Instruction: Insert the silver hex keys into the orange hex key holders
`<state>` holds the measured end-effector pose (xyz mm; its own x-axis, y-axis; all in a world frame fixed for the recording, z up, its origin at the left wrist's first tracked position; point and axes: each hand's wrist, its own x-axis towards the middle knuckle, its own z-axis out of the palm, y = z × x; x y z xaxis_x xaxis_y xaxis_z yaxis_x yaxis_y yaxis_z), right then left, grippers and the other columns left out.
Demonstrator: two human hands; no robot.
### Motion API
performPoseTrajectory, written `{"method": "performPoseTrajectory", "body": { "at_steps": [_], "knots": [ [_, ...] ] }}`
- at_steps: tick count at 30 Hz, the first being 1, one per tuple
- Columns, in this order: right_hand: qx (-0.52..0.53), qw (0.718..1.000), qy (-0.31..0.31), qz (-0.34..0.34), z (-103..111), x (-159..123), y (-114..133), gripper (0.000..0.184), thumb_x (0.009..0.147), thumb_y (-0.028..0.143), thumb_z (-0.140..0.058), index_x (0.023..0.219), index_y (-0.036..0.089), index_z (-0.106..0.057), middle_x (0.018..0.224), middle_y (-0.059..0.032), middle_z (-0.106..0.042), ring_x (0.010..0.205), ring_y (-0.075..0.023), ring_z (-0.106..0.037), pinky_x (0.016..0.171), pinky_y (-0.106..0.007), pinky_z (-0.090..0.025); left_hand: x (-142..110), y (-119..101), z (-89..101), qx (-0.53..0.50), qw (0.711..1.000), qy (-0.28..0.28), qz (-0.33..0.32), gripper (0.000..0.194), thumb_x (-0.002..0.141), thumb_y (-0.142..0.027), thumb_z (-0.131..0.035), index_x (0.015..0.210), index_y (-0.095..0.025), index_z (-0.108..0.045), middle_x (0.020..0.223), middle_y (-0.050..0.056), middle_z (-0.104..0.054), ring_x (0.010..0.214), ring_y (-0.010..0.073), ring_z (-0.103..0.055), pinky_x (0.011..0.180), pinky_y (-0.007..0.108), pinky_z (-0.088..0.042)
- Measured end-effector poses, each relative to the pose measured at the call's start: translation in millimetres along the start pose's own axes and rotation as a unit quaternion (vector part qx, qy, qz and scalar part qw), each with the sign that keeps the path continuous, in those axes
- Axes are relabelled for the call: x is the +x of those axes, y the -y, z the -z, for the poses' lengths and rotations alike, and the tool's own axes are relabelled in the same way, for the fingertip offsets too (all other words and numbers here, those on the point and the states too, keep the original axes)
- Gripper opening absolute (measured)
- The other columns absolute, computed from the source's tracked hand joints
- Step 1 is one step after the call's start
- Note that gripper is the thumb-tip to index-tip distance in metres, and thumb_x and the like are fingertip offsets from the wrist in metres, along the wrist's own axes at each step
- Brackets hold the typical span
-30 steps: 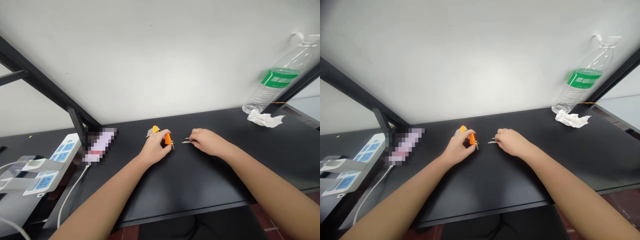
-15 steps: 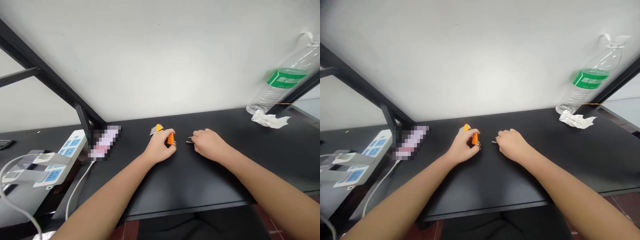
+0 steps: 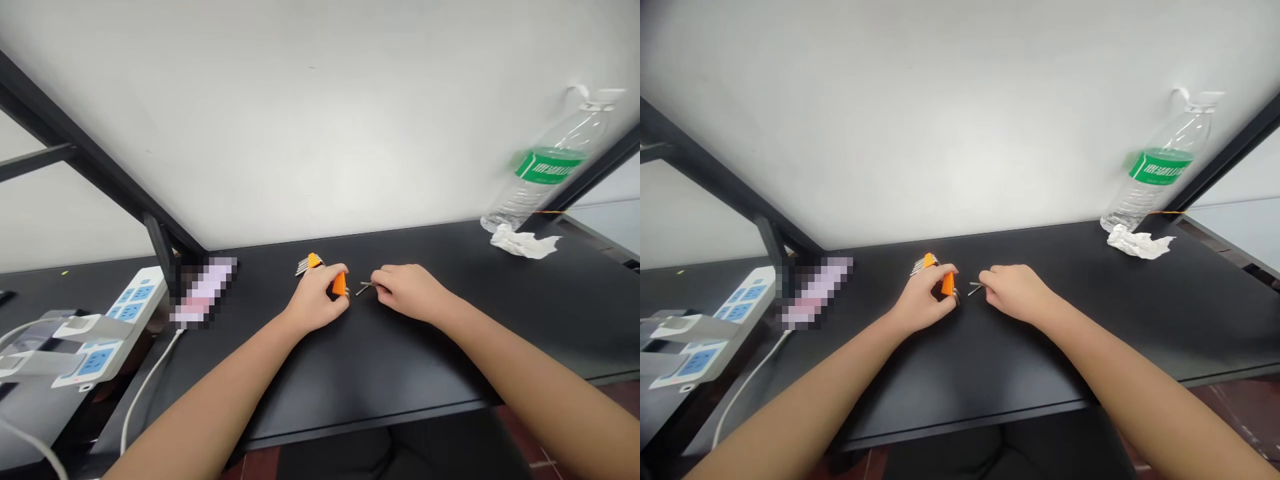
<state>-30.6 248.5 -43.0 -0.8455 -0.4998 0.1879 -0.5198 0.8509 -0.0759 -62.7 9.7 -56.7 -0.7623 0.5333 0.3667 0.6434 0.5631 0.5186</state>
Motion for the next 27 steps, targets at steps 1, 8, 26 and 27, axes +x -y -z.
{"method": "performPoseTrajectory", "body": {
  "at_steps": [1,8,26,27],
  "knots": [
    [0.027,0.999,-0.016,0.006,0,0,1,0.011,0.091,0.016,-0.053,0.085,0.021,-0.061,0.079,-0.0006,-0.063,0.063,-0.0129,-0.053,0.056,-0.027,-0.029,0,0,-0.1,0.001,1.000,0.003,-0.002,0.039,0.072,-0.018,-0.062,0.111,-0.024,-0.060,0.086,0.000,-0.067,0.076,0.0175,-0.058,0.076,0.032,-0.049],
    [0.120,0.989,-0.060,0.055,-4,3,7,0.017,0.097,0.017,-0.049,0.089,0.019,-0.064,0.083,-0.0030,-0.062,0.071,-0.0136,-0.056,0.065,-0.026,-0.039,-2,-1,-2.2,0.006,1.000,-0.003,-0.004,0.040,0.072,-0.020,-0.064,0.111,-0.023,-0.061,0.080,-0.001,-0.065,0.073,0.0169,-0.058,0.077,0.032,-0.050],
    [0.353,0.934,-0.054,0.019,-5,4,23,0.023,0.090,0.010,-0.054,0.108,0.019,-0.066,0.098,-0.0042,-0.066,0.078,-0.0139,-0.061,0.067,-0.026,-0.048,-3,-10,-4.1,0.039,0.997,0.008,-0.060,0.028,0.080,-0.023,-0.066,0.108,-0.022,-0.062,0.086,0.002,-0.069,0.084,0.0204,-0.064,0.089,0.038,-0.048],
    [0.404,0.913,-0.050,-0.003,-7,6,21,0.021,0.090,0.011,-0.055,0.105,0.019,-0.066,0.094,-0.0032,-0.067,0.075,-0.0131,-0.061,0.067,-0.026,-0.049,-4,-9,-3.8,0.033,0.998,-0.008,-0.060,0.030,0.079,-0.023,-0.067,0.109,-0.022,-0.062,0.090,0.002,-0.070,0.087,0.0204,-0.064,0.090,0.038,-0.048]
  ]
}}
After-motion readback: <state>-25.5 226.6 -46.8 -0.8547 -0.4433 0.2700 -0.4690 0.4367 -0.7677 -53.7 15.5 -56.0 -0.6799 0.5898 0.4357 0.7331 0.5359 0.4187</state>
